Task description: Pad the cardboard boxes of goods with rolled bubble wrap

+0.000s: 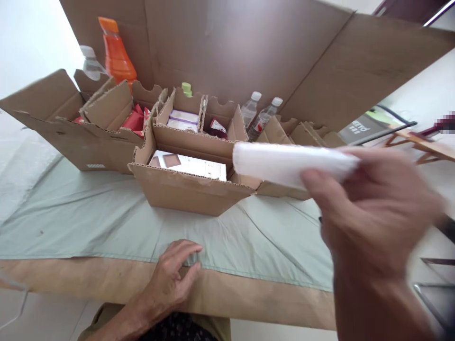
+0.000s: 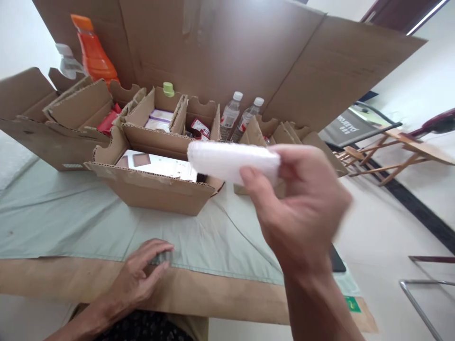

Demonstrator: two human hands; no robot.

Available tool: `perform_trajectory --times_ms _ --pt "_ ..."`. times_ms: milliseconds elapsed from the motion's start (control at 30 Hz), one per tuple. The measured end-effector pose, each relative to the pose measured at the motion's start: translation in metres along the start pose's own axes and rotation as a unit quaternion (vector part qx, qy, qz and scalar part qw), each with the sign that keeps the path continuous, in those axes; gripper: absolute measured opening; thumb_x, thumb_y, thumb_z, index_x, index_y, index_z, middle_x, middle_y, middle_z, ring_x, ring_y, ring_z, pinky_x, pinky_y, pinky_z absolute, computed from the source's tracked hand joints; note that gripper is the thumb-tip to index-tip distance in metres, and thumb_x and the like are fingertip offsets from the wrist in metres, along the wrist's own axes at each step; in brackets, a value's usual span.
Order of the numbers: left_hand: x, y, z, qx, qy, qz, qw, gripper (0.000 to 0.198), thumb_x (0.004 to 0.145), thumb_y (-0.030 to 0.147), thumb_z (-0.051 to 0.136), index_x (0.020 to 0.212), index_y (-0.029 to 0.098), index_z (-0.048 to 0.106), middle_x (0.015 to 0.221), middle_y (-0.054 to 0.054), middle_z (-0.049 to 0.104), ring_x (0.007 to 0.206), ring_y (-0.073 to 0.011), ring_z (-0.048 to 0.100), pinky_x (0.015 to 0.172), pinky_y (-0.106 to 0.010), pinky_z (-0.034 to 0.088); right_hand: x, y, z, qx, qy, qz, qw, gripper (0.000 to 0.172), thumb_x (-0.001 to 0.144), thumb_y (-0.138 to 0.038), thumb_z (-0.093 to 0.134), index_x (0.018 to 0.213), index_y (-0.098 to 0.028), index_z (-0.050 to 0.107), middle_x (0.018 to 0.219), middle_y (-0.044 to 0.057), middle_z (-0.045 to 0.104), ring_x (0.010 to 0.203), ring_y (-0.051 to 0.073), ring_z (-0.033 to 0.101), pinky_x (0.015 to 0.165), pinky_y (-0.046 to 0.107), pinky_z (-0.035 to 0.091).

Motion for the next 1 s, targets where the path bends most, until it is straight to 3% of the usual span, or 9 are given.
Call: perform_trajectory --times_ms 67,133,233,333,433,600,800,867,1000 --pt "-0.002 0.001 0.003 0.0 0.007 0.035 0.999 0.025 0.087 0.011 0.06 0.107 0.021 0.072 0.093 -0.008 0.079 0.086 -0.0226 0.074 0.077 -0.036 0.061 0.021 0.002 0.031 -0.033 -0.044 -0.001 0.998 0.02 0.087 -0.033 0.076 0.101 -0.022 0.068 0.093 0.004 0.072 0.08 0.02 0.067 0.073 0.038 0.056" --pt "-0.003 0.002 0.004 -0.008 0.012 0.045 0.999 0.026 0.087 0.009 0.059 0.106 0.021 0.071 0.09 -0.007 0.078 0.083 -0.022 0.073 0.075 -0.035 0.06 0.03 0.002 0.055 -0.135 -0.099 -0.008 0.986 0.017 0.086 -0.03 0.071 0.1 -0.021 0.067 0.086 0.004 0.071 0.077 0.022 0.067 0.076 0.041 0.054" --pt "-0.004 0.003 0.003 -0.02 0.005 0.045 0.999 0.027 0.087 0.008 0.058 0.107 0.021 0.07 0.09 -0.005 0.077 0.082 -0.0214 0.072 0.076 -0.036 0.058 0.035 -0.006 0.071 -0.296 -0.16 -0.026 0.941 0.022 0.084 -0.027 0.065 0.104 -0.021 0.068 0.074 0.005 0.067 0.075 0.027 0.066 0.078 0.045 0.05" --pt "-0.006 0.002 0.006 -0.018 -0.007 0.045 0.999 0.026 0.088 0.008 0.057 0.107 0.022 0.069 0.09 -0.005 0.077 0.082 -0.0216 0.071 0.079 -0.039 0.056 0.036 -0.008 0.093 -0.363 -0.284 -0.016 0.887 0.024 0.078 -0.025 0.064 0.1 -0.021 0.072 0.068 0.005 0.066 0.064 0.025 0.062 0.065 0.037 0.044" --pt "-0.007 -0.001 0.008 -0.02 -0.012 0.036 0.999 0.026 0.088 0.008 0.057 0.107 0.022 0.069 0.09 -0.005 0.077 0.083 -0.0219 0.07 0.081 -0.04 0.056 0.037 -0.003 0.115 -0.397 -0.373 -0.021 0.838 0.02 0.076 -0.024 0.064 0.091 -0.021 0.076 0.071 0.006 0.072 0.059 0.022 0.059 0.057 0.032 0.035" --pt "-0.005 0.001 0.007 -0.033 -0.02 0.044 0.998 0.025 0.087 0.009 0.057 0.106 0.021 0.069 0.089 -0.005 0.077 0.083 -0.0226 0.071 0.078 -0.039 0.056 0.036 0.001 0.124 -0.383 -0.404 -0.062 0.829 0.014 0.08 -0.028 0.065 0.074 -0.025 0.077 0.065 0.002 0.071 0.056 0.018 0.056 0.056 0.03 0.03" --pt "-0.006 0.003 0.009 -0.016 0.002 0.06 0.998 0.026 0.089 0.008 0.057 0.107 0.023 0.068 0.089 -0.004 0.077 0.081 -0.0214 0.07 0.077 -0.037 0.057 0.028 -0.008 0.137 -0.377 -0.473 -0.086 0.792 0.013 0.083 -0.022 0.067 0.074 -0.023 0.076 0.071 0.003 0.074 0.065 0.02 0.062 0.059 0.031 0.029" --pt "-0.007 0.004 0.0 -0.014 0.02 0.068 0.997 0.029 0.091 0.008 0.057 0.111 0.024 0.068 0.096 -0.004 0.077 0.088 -0.0208 0.072 0.079 -0.035 0.059 0.028 -0.012 0.129 -0.352 -0.464 -0.094 0.807 0.016 0.086 -0.022 0.065 0.075 -0.023 0.076 0.072 0.003 0.075 0.066 0.02 0.063 0.061 0.032 0.032" --pt "-0.006 -0.003 -0.05 0.056 0.113 0.027 0.992 0.031 0.095 0.015 0.06 0.122 0.028 0.068 0.124 -0.006 0.072 0.115 -0.0229 0.07 0.099 -0.037 0.058 0.023 -0.008 0.067 -0.253 -0.295 -0.082 0.918 0.016 0.092 -0.032 0.065 0.087 -0.025 0.078 0.084 0.002 0.079 0.072 0.02 0.068 0.074 0.036 0.044"
Point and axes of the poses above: each hand's wrist, its own x-axis towards the middle knuckle, its own z-axis out of the palm, y = z × x, the point moved 7 cm from there along x, towards the middle knuckle
